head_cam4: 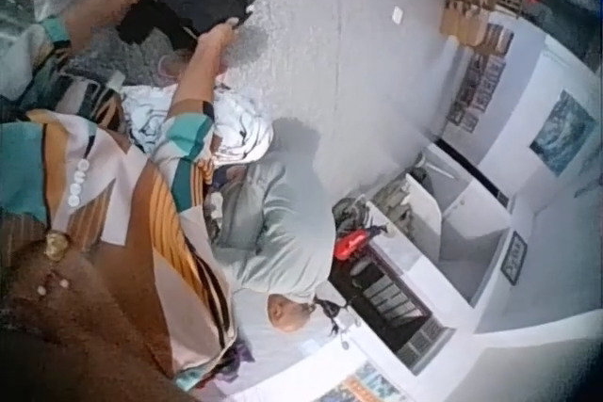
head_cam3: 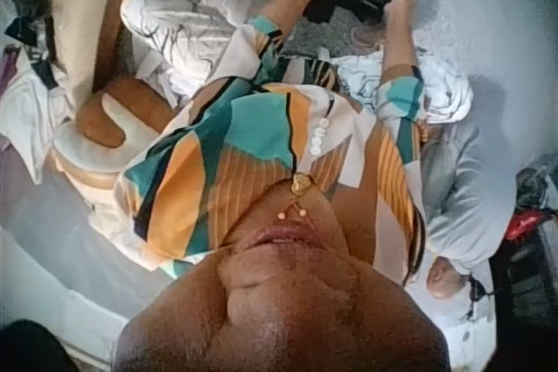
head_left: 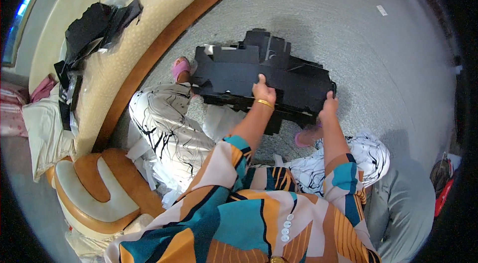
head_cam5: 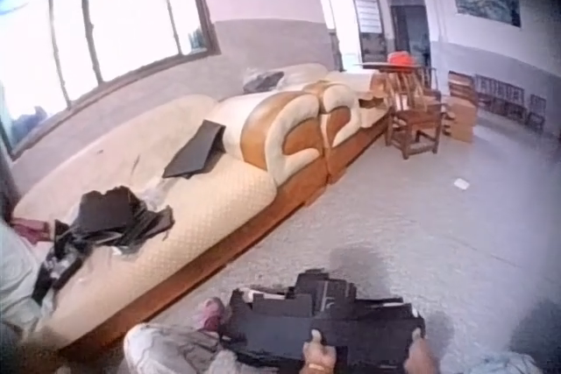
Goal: Assemble cardboard product boxes by folding pre-cut black cardboard pieces.
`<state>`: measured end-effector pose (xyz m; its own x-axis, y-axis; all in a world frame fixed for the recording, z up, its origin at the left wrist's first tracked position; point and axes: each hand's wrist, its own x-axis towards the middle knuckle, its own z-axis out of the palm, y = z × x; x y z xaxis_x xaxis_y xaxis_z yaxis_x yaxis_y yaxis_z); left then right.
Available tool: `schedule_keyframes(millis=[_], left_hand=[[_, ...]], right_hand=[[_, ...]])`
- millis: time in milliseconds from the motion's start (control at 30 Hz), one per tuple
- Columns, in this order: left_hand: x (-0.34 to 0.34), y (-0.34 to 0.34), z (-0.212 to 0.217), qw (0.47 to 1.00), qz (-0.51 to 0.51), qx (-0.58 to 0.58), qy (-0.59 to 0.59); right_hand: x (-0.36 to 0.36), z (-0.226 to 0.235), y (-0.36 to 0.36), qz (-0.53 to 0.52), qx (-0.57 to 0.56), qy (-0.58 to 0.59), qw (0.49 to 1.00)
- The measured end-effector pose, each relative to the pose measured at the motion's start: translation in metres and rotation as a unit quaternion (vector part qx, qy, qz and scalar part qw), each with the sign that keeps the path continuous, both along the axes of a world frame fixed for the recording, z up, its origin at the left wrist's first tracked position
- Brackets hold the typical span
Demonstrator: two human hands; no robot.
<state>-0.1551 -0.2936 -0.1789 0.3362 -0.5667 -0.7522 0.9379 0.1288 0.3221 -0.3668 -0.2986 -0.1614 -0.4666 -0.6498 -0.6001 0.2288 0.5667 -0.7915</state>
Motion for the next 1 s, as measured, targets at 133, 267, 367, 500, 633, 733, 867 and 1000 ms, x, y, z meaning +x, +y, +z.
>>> schedule_keyframes(millis=[133, 267, 367, 500, 633, 733, 867, 1000], left_hand=[[-0.011, 0.012, -0.035, 0.997, -0.047, -0.027, 0.063], [-0.008, 0.028, -0.018, 0.980, -0.185, 0.049, 0.046], [-0.002, 0.040, 0.017, 0.918, -0.394, 0.019, 0.040], [0.024, 0.064, 0.065, 0.759, -0.545, -0.055, -0.352], [0.053, 0.051, 0.070, 0.446, -0.394, -0.110, -0.796], [0.048, 0.025, 0.078, 0.267, -0.460, -0.005, -0.847], [0.058, 0.003, 0.052, 0.155, -0.580, 0.089, -0.795], [0.068, -0.005, 0.020, 0.147, -0.618, 0.093, -0.767]], right_hand=[[-0.016, -0.022, -0.010, -0.044, -0.054, -0.018, 0.997], [-0.040, -0.073, -0.023, 0.049, -0.011, 0.132, 0.990], [-0.052, -0.087, -0.026, 0.013, 0.037, 0.140, 0.989], [-0.034, -0.068, -0.018, 0.022, 0.003, 0.101, 0.995], [-0.025, -0.049, -0.014, 0.025, 0.027, 0.142, 0.989], [-0.040, -0.074, -0.012, 0.023, 0.017, 0.154, 0.988], [-0.024, -0.049, -0.012, 0.034, 0.073, 0.237, 0.968], [-0.038, -0.062, -0.013, 0.055, 0.085, 0.274, 0.956]])
